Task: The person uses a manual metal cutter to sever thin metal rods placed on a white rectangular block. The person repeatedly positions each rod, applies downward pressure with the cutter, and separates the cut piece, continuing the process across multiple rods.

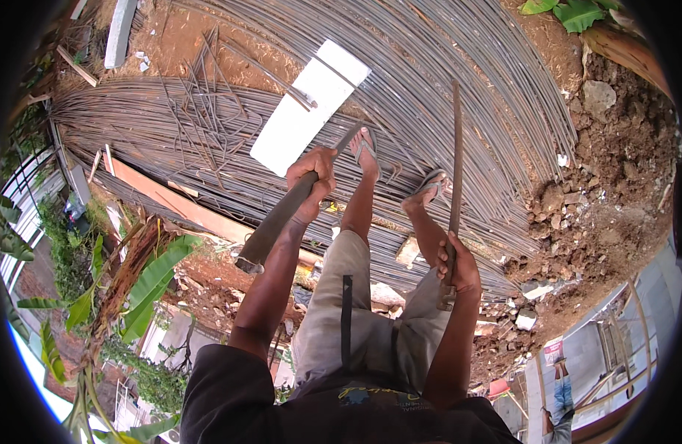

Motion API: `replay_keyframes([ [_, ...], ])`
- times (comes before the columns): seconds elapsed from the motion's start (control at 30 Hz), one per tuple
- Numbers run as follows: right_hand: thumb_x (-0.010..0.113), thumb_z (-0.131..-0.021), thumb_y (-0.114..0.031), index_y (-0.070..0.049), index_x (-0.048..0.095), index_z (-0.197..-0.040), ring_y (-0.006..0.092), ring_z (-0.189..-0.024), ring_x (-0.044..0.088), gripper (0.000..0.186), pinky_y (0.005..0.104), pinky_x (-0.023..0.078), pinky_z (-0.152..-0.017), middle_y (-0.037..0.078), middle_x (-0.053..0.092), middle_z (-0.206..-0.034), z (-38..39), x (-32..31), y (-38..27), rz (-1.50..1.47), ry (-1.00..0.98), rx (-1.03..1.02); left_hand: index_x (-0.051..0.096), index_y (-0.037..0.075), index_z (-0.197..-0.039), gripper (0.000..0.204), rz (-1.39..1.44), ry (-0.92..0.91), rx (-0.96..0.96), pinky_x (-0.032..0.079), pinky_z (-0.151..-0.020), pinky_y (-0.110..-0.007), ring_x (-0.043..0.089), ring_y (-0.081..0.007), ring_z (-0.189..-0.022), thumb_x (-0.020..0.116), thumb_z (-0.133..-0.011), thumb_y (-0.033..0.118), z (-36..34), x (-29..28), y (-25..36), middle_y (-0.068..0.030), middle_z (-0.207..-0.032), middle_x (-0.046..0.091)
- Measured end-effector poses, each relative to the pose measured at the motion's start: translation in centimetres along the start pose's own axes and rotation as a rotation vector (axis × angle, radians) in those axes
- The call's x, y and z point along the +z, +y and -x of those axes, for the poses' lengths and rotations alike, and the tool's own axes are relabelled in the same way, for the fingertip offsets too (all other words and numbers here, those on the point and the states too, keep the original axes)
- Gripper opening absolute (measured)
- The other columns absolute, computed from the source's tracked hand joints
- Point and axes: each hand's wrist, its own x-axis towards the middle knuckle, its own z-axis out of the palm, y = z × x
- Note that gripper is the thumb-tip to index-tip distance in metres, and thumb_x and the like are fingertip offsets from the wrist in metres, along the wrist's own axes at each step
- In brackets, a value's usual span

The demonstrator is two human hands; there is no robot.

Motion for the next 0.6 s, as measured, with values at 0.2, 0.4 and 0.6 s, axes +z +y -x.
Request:
replay_keyframes([
  [0.2,0.065,-0.101,-0.05,-0.013,0.057,-0.101,0.0152,-0.045,0.049,0.038,0.0327,0.039,-0.042,0.001,0.052,-0.066,-0.2,-2.0,0.8,0.039,0.038,0.004,0.043,0.01,-0.067,0.021,-0.136,-0.079,0.065,0.046,-0.103,-0.047,0.044,-0.0149,-0.069,0.062,-0.075,0.008,-2.2,0.9,0.4,0.0007,-0.068,0.043],
  [0.4,0.068,-0.1,-0.047,-0.013,0.056,-0.103,0.0153,-0.044,0.05,0.037,0.0319,0.04,-0.041,0.001,0.054,-0.066,0.1,-6.9,0.6,0.105,0.058,-0.022,0.042,0.009,-0.067,0.022,-0.189,-0.104,0.089,0.046,-0.102,-0.046,0.043,-0.0149,-0.07,0.06,-0.078,0.003,-3.4,3.4,-0.8,0.0007,-0.068,0.042],
  [0.6,0.068,-0.1,-0.046,-0.013,0.055,-0.104,0.014,-0.043,0.052,0.036,0.032,0.042,-0.039,0.001,0.055,-0.066,0.0,-11.9,-0.8,0.214,0.053,-0.076,0.04,0.002,-0.068,0.022,-0.149,-0.177,0.111,0.045,-0.079,-0.035,0.043,-0.0163,-0.07,0.057,-0.077,-0.009,-3.4,6.3,-1.4,-0.0033,-0.069,0.044],
])
